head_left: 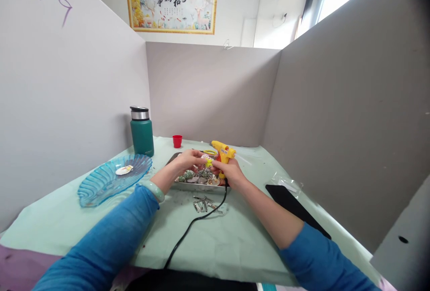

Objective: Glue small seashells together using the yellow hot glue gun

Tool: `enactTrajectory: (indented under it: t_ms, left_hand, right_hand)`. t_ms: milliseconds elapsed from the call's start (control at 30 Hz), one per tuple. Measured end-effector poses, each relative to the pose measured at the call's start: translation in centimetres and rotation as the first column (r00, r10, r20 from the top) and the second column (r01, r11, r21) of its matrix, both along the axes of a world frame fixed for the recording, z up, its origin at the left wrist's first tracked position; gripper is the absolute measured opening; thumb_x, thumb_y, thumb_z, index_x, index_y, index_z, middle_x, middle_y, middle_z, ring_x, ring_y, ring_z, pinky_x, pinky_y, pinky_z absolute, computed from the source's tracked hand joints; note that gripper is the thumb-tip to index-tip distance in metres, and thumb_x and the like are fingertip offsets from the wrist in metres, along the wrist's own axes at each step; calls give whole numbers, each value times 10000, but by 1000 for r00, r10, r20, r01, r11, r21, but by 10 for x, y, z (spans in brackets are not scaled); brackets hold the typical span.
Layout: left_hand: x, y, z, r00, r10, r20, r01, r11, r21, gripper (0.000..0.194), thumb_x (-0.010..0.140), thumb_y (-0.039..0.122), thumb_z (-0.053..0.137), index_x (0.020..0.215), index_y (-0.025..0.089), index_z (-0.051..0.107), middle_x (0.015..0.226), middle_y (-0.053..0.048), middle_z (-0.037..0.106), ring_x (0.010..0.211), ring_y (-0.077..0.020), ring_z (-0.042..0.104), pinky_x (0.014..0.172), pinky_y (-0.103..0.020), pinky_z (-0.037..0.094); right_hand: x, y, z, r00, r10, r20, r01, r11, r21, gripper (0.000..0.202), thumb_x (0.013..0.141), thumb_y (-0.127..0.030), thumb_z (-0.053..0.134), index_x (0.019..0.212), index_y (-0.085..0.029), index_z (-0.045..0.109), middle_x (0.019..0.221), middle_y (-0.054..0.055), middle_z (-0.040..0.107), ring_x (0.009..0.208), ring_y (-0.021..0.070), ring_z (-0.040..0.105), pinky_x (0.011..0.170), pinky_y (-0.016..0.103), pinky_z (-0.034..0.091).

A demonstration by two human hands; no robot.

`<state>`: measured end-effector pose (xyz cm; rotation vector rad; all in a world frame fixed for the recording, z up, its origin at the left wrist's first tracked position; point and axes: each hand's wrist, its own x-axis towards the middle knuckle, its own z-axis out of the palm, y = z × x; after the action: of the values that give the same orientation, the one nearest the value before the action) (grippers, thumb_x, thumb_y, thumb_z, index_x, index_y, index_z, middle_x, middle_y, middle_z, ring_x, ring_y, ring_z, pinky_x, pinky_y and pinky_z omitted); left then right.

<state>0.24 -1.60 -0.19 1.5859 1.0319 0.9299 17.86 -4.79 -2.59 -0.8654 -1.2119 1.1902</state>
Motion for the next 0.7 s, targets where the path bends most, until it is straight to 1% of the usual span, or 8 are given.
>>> enactTrajectory:
  t_ms: [67,133,300,400,533,700]
  left_hand:
    - [0,0,-1,998,47,-39,-46,998,31,409,550,369,828,823,137,632,630,3,591,523,-90,513,451,-206,355]
    - [1,0,-1,995,66,-70,-63,997,44,369,564,355,817,800,136,637,577,19,555,476,-77,458,433,-207,324]
    - [6,-5,-1,996,22,-85,-16,997,74,311,585,305,790,809,147,645,599,29,542,489,-77,425,417,-204,303]
    - [7,-9,1,996,7,-87,0,997,78,279,590,272,778,796,144,641,579,43,505,474,-69,385,406,-206,286]
    - [6,-8,2,996,-40,-74,44,998,52,319,588,252,782,854,137,648,557,55,475,444,-61,354,393,-211,261]
    - [5,-7,1,997,6,-80,-2,998,56,293,609,266,777,829,134,635,524,64,441,415,-47,308,385,-212,214]
  right_hand:
    - [0,0,1,1000,1,14,-1,1000,3,303,615,-225,719,859,-167,550,609,-11,636,549,118,615,512,208,500]
    - [0,0,1,999,-5,33,5,1000,-5,310,618,-228,715,873,-164,551,599,-11,638,543,116,616,514,205,501]
    - [-1,0,1,999,-6,37,6,1000,-4,306,604,-210,723,850,-170,546,587,-19,635,519,115,607,491,198,491]
    - [-1,-2,2,999,-11,35,11,1000,-3,299,605,-210,716,850,-168,548,581,-21,629,509,110,599,492,198,490]
    - [-1,-5,4,999,-30,28,31,999,-36,324,609,-236,713,877,-168,544,575,-17,634,480,104,579,455,188,463]
    - [-2,-7,5,1000,-13,18,14,999,-51,330,614,-236,703,889,-166,534,563,-19,623,461,88,550,426,170,430]
